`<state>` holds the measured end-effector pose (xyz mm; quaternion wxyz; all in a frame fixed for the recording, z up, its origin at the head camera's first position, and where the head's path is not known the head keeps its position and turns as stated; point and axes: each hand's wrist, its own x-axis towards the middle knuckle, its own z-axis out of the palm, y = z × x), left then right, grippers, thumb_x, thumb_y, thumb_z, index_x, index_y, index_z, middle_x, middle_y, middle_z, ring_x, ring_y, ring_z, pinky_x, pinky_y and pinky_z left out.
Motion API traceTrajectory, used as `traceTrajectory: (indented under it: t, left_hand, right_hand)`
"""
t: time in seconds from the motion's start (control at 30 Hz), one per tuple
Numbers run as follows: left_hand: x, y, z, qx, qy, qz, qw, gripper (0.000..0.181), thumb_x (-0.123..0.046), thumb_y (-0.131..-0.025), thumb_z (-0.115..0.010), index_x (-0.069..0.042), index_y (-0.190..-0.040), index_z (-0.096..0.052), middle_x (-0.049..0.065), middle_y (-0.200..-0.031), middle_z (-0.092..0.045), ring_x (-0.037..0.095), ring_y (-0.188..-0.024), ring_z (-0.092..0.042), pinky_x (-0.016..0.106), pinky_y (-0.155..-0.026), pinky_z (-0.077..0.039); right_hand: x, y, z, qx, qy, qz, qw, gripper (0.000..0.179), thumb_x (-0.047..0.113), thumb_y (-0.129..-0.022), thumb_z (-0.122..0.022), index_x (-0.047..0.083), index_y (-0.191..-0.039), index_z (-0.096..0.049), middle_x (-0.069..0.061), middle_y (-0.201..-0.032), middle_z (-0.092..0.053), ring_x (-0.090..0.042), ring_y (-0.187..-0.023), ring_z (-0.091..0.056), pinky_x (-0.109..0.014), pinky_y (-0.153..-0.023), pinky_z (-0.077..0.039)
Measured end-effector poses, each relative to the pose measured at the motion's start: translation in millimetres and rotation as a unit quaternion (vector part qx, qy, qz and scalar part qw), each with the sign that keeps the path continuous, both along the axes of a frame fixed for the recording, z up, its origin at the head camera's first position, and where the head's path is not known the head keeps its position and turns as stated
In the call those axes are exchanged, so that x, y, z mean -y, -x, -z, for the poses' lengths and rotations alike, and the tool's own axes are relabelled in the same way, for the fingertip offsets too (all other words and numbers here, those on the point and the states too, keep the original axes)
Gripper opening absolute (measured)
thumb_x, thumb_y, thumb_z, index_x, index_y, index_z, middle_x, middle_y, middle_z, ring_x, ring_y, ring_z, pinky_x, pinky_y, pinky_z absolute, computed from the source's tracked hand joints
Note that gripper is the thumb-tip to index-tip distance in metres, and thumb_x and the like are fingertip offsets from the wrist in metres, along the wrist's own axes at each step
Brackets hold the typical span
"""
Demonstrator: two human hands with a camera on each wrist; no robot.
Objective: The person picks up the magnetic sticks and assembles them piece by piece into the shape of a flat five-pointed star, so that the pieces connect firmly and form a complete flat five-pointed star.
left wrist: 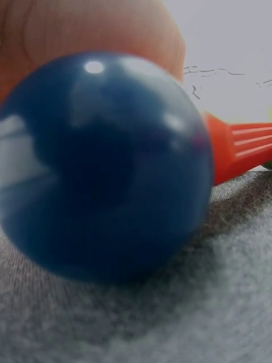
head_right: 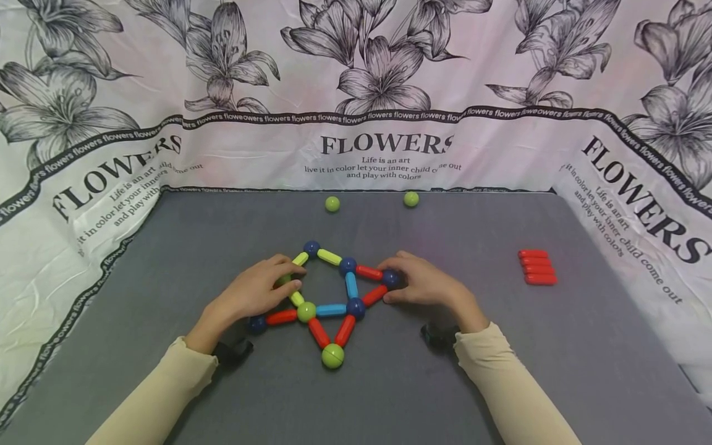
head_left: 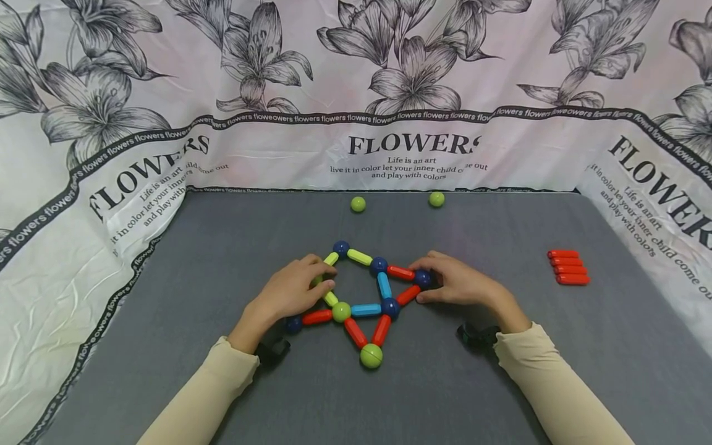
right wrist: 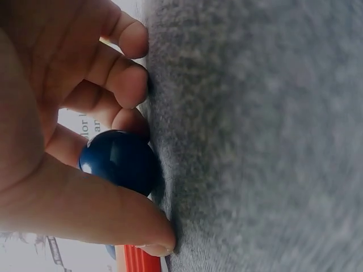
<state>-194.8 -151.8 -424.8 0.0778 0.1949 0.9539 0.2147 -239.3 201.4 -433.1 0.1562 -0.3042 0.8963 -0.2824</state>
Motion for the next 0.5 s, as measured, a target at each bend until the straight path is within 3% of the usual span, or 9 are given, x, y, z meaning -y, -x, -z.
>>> traceTrajectory:
  t: [0.5]
  left_hand:
    - [3.4,1.5,-1.1,0.008,-0.003,0.006,0.9999,0.037,-0.035,-0.104,-0.057,-0.021,-0.136,-0.066,0.007,-0.137,-0.059,0.028,-0.118,-0.06,0.051,-0.099,-0.051]
  right_hand:
    - [5.2,-4.3,-5.1,0.006,0.011,-0.009,0.9999,0.046,0.026,-0.086,-0.082,0.015,-0.128,-0.067,-0.002,-0.101,-0.059,-0.016,-0.08,-0.05,-0.026,-0.066,-0.042]
